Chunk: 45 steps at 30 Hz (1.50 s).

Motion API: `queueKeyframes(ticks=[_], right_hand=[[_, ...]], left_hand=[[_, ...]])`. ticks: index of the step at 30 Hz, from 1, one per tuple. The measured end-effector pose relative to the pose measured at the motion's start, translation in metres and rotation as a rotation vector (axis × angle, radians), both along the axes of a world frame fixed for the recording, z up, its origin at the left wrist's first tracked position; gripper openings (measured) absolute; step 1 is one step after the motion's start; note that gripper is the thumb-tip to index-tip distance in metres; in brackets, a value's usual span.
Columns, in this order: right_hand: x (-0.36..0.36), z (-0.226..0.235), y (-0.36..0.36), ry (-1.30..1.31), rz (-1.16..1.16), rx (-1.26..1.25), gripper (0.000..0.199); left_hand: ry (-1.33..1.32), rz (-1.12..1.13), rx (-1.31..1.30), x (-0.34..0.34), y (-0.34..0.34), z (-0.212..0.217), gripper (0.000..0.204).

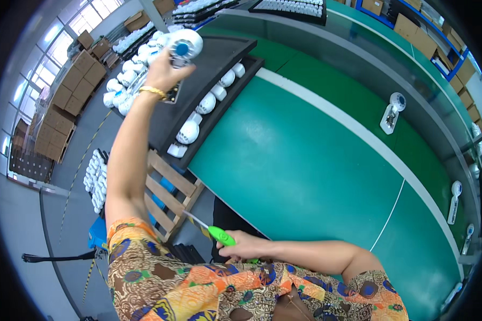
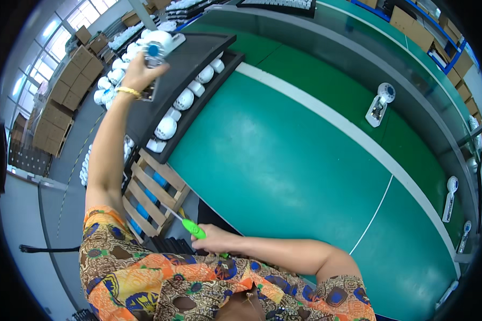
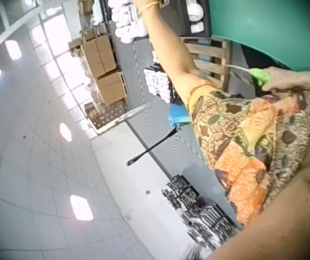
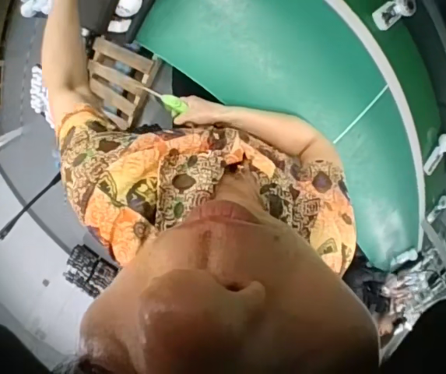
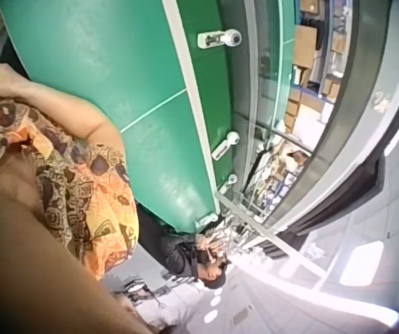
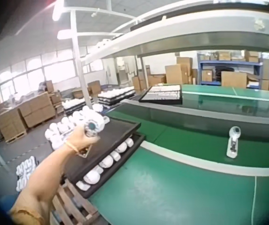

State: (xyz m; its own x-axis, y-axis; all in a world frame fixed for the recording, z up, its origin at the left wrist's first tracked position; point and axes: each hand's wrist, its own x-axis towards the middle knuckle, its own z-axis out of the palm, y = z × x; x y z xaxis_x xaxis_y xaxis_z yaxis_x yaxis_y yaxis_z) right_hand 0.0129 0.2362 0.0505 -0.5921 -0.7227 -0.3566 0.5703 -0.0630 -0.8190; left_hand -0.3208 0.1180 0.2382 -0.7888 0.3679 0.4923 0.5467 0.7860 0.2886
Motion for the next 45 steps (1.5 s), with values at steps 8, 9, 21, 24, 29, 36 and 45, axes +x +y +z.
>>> queueKeyframes(ticks=[8,9,21,24,29,36,45], right_hand=[[-0.009,0.004,0.010,0.179,-0.075,0.155,0.026],[-0.010,0.008,0.009,0.157,-0.035,0.142,0.026],[-0.005,0.020,0.002,0.157,0.098,0.273,0.022],[-0.005,0.019,0.000,0.193,0.117,0.311,0.023],[-0.006,0.029,0.000,0.211,0.155,0.372,0.025],[-0.009,0.036,-0.001,0.266,0.207,0.432,0.025],[-0.015,0.021,0.005,0.211,0.100,0.421,0.023]], left_hand=[[-0.464,0.107,0.765,0.184,-0.076,-0.017,0.023],[-0.549,0.154,0.849,0.200,-0.096,-0.035,0.023],[-0.657,0.541,0.861,0.294,-0.129,-0.221,0.023],[-0.638,0.500,0.807,0.293,-0.124,-0.227,0.028],[-0.573,0.542,0.648,0.294,-0.119,-0.235,0.029],[-0.592,0.574,0.650,0.296,-0.116,-0.230,0.035],[-0.542,0.558,0.593,0.296,-0.122,-0.245,0.039]])
